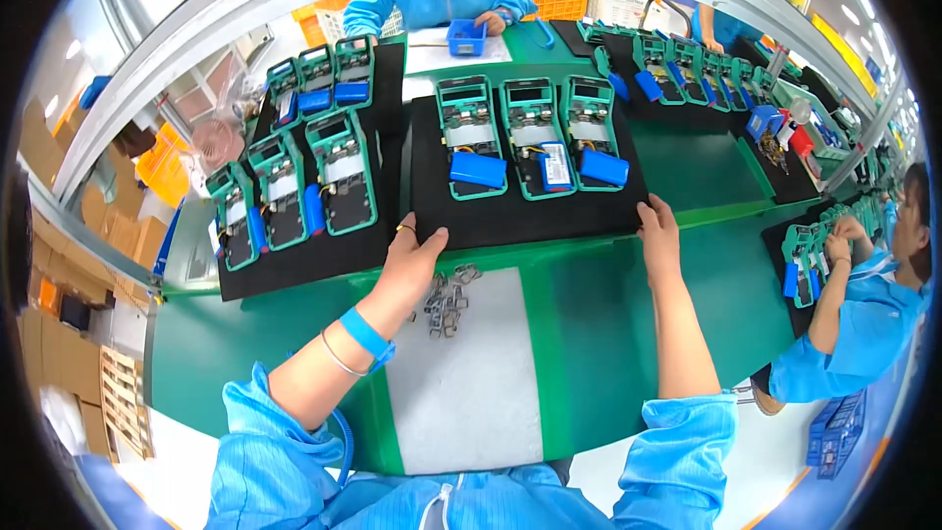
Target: The person places small metal components and batteries by hand into electronic device housings on a factory assembly line.
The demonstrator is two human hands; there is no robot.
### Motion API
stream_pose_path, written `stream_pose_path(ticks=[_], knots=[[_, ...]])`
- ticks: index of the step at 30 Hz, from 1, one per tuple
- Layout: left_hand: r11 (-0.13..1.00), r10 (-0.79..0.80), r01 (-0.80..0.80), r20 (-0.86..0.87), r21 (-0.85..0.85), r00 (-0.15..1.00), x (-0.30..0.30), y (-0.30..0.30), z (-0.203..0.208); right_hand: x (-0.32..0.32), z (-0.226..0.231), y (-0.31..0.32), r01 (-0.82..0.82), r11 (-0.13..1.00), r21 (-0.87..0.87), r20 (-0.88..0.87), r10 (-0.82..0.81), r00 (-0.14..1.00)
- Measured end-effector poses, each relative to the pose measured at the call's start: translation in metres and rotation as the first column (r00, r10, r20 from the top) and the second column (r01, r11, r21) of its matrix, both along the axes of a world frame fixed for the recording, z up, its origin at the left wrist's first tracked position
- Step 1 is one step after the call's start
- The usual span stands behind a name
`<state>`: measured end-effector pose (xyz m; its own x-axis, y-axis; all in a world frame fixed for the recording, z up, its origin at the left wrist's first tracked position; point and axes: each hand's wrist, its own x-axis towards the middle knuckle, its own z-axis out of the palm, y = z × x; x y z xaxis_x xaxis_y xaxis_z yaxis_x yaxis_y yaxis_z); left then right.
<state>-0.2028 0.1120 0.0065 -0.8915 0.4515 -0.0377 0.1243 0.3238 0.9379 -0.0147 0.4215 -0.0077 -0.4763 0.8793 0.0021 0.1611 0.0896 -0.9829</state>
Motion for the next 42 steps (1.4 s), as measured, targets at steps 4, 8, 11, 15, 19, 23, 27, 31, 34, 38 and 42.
stream_pose_path(ticks=[4,8,11,15,19,23,27,31,34,38,42], knots=[[0.997,-0.073,0.072,0.046,0.011,0.996,0.012,-0.028,-0.009,0.02,0.0,-0.022,0.007,0.997,-0.081,-0.027,-0.009,1.0],[0.965,-0.263,0.258,-0.177,-0.052,0.948,0.027,-0.065,-0.004,0.022,-0.008,-0.072,0.242,0.709,0.663,-0.008,-0.317,0.948],[0.924,-0.379,0.313,-0.429,-0.218,0.82,0.043,-0.1,-0.002,0.012,0.006,-0.16,-0.088,0.712,0.696,0.073,0.052,0.996],[0.888,-0.459,0.376,-0.529,-0.264,0.713,0.038,-0.097,0.005,-0.014,0.005,-0.22,-0.486,0.615,0.621,0.26,0.423,0.868],[0.928,-0.349,0.343,-0.668,-0.147,0.658,0.015,-0.07,0.037,-0.034,0.004,-0.229,-0.522,0.523,0.674,0.348,0.4,0.848],[0.922,-0.313,0.372,-0.779,-0.111,0.543,-0.004,-0.016,0.06,-0.045,0.004,-0.229,-0.536,0.45,0.714,0.399,0.366,0.84],[0.906,-0.344,0.384,-0.836,-0.176,0.427,-0.017,0.038,0.061,-0.042,0.006,-0.231,-0.507,0.536,0.675,0.407,0.303,0.862],[0.821,-0.543,0.425,-0.749,-0.38,0.38,-0.031,0.056,0.048,-0.027,0.019,-0.23,-0.597,0.615,0.515,0.601,0.236,0.763],[0.791,-0.584,0.444,-0.736,-0.421,0.343,-0.035,0.056,0.044,-0.017,0.023,-0.222,-0.623,0.61,0.489,0.585,0.3,0.753],[0.825,-0.448,0.54,-0.774,-0.166,0.448,-0.041,0.058,0.041,-0.016,0.022,-0.207,-0.64,0.452,0.622,0.476,0.43,0.767],[0.842,-0.152,0.442,-0.65,0.309,0.745,-0.052,0.051,0.055,-0.025,0.027,-0.199,-0.69,0.246,0.681,0.551,0.448,0.704]])
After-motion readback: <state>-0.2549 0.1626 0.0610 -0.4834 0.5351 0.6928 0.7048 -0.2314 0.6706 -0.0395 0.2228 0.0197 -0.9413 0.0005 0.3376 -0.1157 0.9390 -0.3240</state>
